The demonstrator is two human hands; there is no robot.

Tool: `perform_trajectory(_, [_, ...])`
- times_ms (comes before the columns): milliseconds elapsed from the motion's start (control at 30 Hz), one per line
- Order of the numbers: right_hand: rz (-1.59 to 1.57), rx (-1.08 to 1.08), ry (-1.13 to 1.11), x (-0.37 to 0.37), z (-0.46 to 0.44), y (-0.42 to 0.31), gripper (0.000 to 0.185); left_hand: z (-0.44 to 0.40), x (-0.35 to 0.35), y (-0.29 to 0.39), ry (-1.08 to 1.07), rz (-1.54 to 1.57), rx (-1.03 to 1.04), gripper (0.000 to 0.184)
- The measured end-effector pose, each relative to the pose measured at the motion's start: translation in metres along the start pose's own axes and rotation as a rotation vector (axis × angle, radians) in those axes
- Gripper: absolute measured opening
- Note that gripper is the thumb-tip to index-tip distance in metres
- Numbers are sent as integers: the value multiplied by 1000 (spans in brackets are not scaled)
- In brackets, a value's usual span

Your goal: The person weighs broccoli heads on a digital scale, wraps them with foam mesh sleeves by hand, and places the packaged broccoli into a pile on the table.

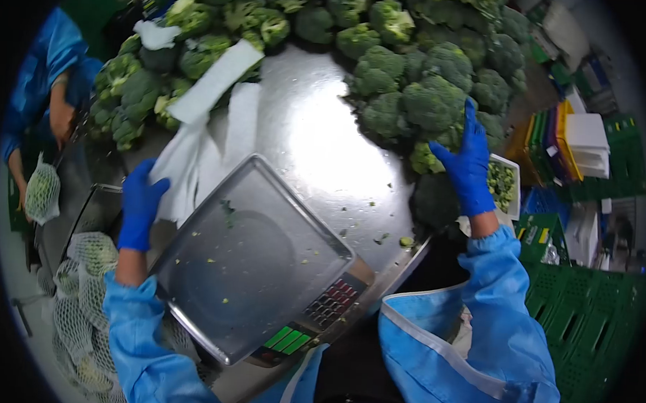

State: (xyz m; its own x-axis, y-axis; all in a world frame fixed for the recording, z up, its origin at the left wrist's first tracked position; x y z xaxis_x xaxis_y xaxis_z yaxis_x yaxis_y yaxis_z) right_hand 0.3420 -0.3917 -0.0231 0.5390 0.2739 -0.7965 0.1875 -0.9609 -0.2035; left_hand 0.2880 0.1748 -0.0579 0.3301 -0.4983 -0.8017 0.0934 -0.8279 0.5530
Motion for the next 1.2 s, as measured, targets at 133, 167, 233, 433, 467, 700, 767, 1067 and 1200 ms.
perform_trajectory(133, [7,-97,114,18,-36,-24,111,24,-49,28,39,105,-105,37])
perform_trajectory(167, [3,-88,117,28,-41,-19,111,32,-59,29,45,194,-169,37])
perform_trajectory(233, [149,-79,30,52,-50,-11,112,56,-81,42,55,273,-210,36])
perform_trajectory(433, [-234,-185,23,-4,-41,-54,94,140,-106,52,141,482,-481,27])
perform_trajectory(467, [-394,-217,-7,-17,-36,-77,93,151,-106,57,151,496,-516,27])
perform_trajectory(700, [-671,-480,-569,-48,31,-247,95,186,-94,115,231,684,-542,25])
perform_trajectory(767, [-607,-534,-548,-27,55,-277,95,194,-93,123,220,739,-500,26])
perform_trajectory(1067, [-1567,368,-514,-53,22,-229,50,226,-74,146,39,815,-541,28])
perform_trajectory(1200, [-1207,137,-328,-54,49,-241,41,230,-51,166,-76,964,-518,30])
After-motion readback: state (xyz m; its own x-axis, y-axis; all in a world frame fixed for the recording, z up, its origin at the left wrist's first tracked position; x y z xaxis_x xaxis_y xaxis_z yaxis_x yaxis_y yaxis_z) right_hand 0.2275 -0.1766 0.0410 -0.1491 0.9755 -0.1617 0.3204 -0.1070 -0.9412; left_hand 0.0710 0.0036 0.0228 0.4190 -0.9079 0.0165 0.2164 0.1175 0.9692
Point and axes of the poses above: each hand's wrist, its own z-axis away from the middle knuckle, its own x-axis out of the palm, y = z × x, the point moved 1 cm from there along -z, towards the middle knuckle, and after that the axes turned 8 degrees about y, right-handed, at the moved point
